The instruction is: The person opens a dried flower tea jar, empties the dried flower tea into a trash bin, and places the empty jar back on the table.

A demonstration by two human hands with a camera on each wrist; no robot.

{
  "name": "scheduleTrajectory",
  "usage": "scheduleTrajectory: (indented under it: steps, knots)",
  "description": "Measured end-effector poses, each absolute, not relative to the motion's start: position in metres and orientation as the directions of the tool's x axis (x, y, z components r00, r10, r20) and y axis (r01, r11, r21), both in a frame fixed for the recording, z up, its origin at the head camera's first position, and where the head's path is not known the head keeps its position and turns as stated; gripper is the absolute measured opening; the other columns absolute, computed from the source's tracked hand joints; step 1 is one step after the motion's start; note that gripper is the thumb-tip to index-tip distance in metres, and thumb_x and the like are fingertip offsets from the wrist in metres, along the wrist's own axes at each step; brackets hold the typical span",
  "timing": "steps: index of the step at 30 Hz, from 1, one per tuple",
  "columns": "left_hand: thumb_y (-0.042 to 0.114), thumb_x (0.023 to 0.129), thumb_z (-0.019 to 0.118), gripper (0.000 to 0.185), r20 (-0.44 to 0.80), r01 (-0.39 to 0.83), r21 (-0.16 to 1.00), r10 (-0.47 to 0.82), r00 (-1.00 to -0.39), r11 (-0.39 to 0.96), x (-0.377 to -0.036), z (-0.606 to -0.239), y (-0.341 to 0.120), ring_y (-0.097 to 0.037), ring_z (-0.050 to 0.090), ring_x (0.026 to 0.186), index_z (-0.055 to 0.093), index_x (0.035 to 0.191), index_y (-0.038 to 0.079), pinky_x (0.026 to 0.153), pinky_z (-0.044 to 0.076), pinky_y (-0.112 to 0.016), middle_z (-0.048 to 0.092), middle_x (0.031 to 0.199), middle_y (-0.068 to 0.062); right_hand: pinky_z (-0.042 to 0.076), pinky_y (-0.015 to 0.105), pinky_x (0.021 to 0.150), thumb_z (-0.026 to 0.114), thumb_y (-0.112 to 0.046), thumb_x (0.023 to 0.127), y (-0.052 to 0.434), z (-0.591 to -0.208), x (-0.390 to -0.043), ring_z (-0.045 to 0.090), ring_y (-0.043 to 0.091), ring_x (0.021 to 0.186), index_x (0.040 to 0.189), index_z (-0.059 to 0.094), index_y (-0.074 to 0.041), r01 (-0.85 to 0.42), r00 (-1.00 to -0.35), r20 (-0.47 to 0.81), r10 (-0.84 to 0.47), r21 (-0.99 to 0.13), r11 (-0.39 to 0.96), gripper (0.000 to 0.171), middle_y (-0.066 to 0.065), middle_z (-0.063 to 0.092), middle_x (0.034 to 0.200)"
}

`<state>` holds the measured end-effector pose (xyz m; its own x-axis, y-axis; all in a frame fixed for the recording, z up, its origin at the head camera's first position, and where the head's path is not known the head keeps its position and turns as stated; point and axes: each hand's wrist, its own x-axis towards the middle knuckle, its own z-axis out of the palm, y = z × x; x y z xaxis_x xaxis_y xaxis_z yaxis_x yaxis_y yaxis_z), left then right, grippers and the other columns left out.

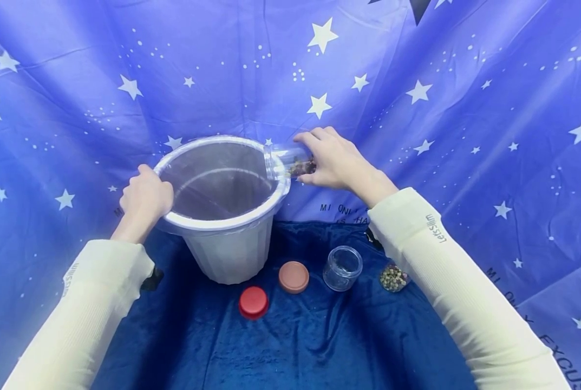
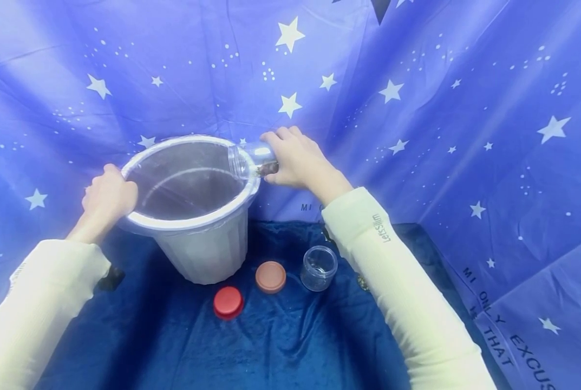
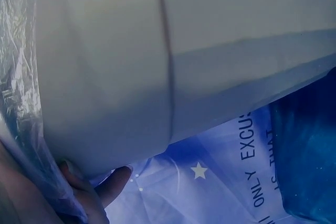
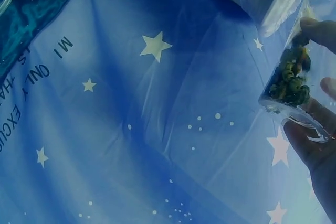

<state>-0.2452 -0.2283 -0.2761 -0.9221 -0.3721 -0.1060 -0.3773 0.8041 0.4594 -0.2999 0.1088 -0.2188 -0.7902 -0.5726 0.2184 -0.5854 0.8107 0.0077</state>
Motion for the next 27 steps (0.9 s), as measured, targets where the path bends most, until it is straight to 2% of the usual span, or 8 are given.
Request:
scheduleTrajectory:
  steps: [11,20,27]
  knots:
    - [0.022,0.094,0.029,0.068,-0.101,-0.379,0.466,-0.378,-0.92,0.8,-0.245,-0.277,-0.229,-0.061,0.043,0.122,0.01,0.149,-0.012,0.098,0.04,-0.065,0.041,0.137,-0.043,0.048,0.053,0.098,0.077,-0.033,0.078,0.106,-0.218,-0.299,0.046,0.033,0.127,0.143,0.045,-0.015,-0.591,-0.777,0.224,-0.588,0.058,0.804,0.075,0.013,0.052,0.139]
    - [0.021,0.094,0.029,0.065,-0.099,-0.383,0.464,-0.383,-0.918,0.798,-0.244,-0.278,-0.229,-0.061,0.044,0.121,0.014,0.147,-0.013,0.097,0.04,-0.065,0.042,0.136,-0.043,0.053,0.051,0.091,0.079,-0.026,0.078,0.103,-0.227,-0.297,0.049,0.037,0.125,0.137,0.05,-0.011,-0.654,-0.666,0.329,-0.67,0.175,0.736,0.068,0.016,0.054,0.134]
    - [0.021,0.093,0.029,0.064,-0.085,-0.372,0.471,-0.378,-0.922,0.8,-0.244,-0.277,-0.228,-0.061,0.044,0.121,0.016,0.146,-0.013,0.096,0.041,-0.066,0.042,0.135,-0.043,0.055,0.05,0.087,0.08,-0.025,0.078,0.104,-0.229,-0.296,0.05,0.037,0.125,0.138,0.05,-0.012,-0.667,-0.626,0.365,-0.69,0.209,0.715,0.068,0.017,0.054,0.133]
